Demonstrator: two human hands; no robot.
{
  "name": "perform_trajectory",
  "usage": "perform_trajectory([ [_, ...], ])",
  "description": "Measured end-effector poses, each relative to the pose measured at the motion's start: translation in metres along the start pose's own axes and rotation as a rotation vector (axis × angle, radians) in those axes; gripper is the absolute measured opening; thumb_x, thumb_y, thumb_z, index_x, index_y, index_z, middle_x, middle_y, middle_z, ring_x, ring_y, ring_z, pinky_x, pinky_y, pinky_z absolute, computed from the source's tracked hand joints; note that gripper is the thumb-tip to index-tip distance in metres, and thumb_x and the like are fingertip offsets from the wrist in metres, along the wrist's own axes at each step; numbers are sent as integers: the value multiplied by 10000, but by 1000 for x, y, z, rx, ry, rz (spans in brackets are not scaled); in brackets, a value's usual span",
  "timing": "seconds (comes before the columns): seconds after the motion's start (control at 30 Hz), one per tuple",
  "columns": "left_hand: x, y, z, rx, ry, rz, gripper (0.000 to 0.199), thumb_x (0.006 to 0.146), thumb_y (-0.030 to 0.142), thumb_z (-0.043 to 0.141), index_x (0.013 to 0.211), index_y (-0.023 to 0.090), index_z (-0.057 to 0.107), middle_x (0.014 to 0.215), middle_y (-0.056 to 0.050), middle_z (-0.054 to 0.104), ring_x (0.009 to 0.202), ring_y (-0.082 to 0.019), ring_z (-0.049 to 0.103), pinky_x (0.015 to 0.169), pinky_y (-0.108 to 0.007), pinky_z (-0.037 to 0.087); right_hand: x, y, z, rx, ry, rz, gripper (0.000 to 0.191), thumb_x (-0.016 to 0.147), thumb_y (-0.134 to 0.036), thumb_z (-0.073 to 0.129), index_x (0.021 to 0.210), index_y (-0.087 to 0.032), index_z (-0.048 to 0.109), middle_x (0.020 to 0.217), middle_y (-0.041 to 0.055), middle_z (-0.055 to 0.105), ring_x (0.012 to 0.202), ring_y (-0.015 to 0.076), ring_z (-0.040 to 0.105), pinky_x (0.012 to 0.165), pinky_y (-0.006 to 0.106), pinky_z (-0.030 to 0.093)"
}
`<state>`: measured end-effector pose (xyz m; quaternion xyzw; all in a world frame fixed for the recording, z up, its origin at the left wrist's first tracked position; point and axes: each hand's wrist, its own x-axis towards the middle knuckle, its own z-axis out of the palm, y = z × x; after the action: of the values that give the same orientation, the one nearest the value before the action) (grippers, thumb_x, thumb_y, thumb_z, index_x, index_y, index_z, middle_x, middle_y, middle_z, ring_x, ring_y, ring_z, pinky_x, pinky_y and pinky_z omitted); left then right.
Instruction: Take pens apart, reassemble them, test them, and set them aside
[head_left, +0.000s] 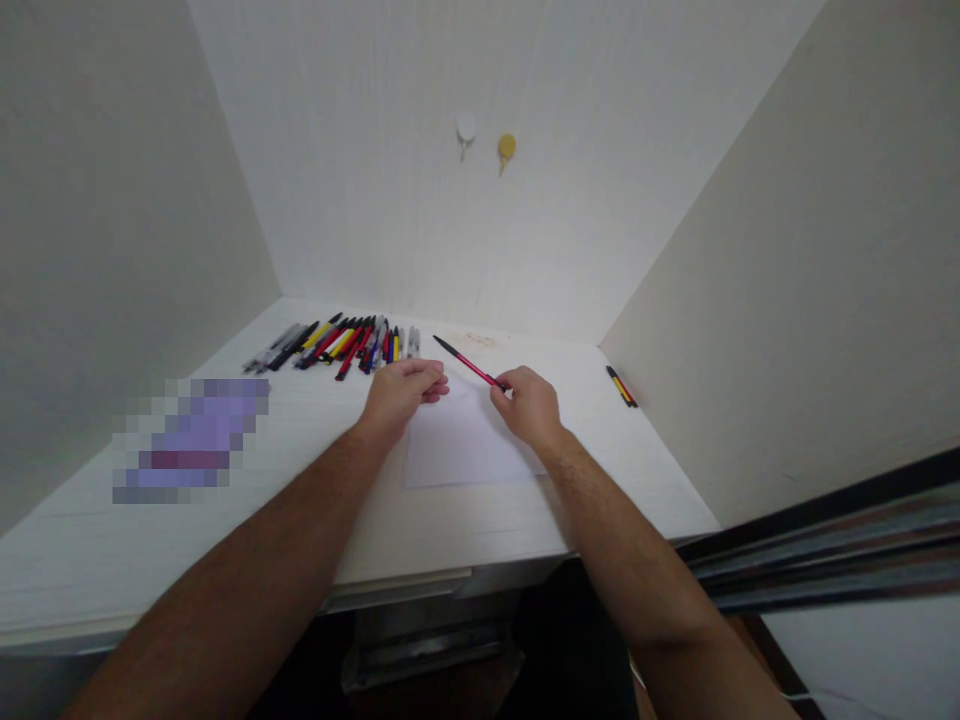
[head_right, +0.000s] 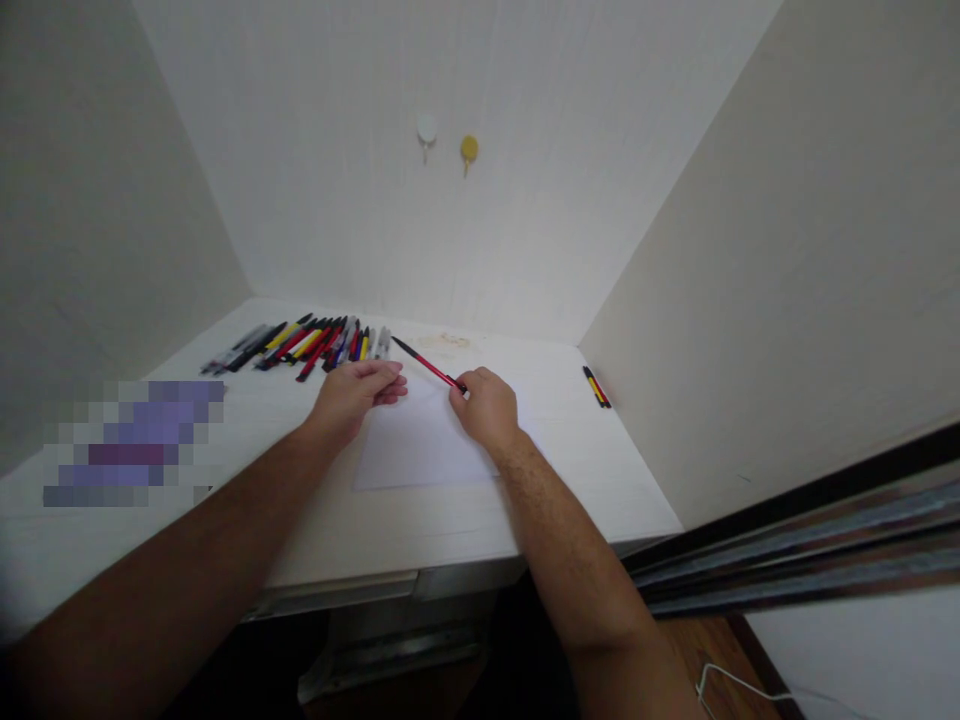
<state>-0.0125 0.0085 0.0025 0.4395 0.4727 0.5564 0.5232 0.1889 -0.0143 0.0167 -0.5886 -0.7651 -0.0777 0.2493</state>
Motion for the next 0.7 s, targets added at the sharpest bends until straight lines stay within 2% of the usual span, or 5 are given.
perform_trajectory([
  [0.1, 2, -5, -1, 228, -40, 15, 298, 661, 344, 704, 860, 122, 688, 724, -65, 708, 659, -169, 677, 627, -264, 524, -5, 48, -6, -81, 28, 174, 234, 868, -338, 517, 908, -202, 704, 925, 54, 685, 868, 167, 611, 766, 260, 428],
  [0.23, 3, -12, -1, 634, -113, 112, 274, 702, 388, 646, 856, 173, 715, 683, -31, 715, 685, -183, 677, 661, -272, 504, -14, 119, -18, -221, 2, 538, 268, 835, -368, 528, 909, -196, 720, 902, 78, 712, 843, 200, 645, 736, 278, 456],
  [0.37, 3, -13, -1, 818, -142, 162, 282, 722, 405, 613, 875, 199, 729, 760, -24, 737, 758, -189, 682, 701, -268, 491, -23, 170, -27, -305, -74, 757, 255, 803, -326, 539, 901, -184, 726, 894, 110, 722, 852, 238, 677, 737, 302, 491],
  [0.53, 3, -11, -2, 886, -160, 184, 304, 734, 423, 595, 894, 204, 733, 821, -30, 745, 817, -197, 681, 737, -266, 491, -30, 205, -29, -384, -135, 866, 343, 812, -334, 531, 1032, -132, 701, 1019, 183, 703, 949, 300, 681, 790, 372, 526],
  [0.7, 4, -15, -2, 893, -151, 215, 271, 729, 421, 609, 851, 216, 735, 804, -35, 743, 787, -204, 680, 733, -275, 492, -30, 219, -26, -389, -157, 905, 359, 821, -335, 537, 1043, -97, 689, 1022, 236, 686, 968, 333, 677, 784, 410, 537],
])
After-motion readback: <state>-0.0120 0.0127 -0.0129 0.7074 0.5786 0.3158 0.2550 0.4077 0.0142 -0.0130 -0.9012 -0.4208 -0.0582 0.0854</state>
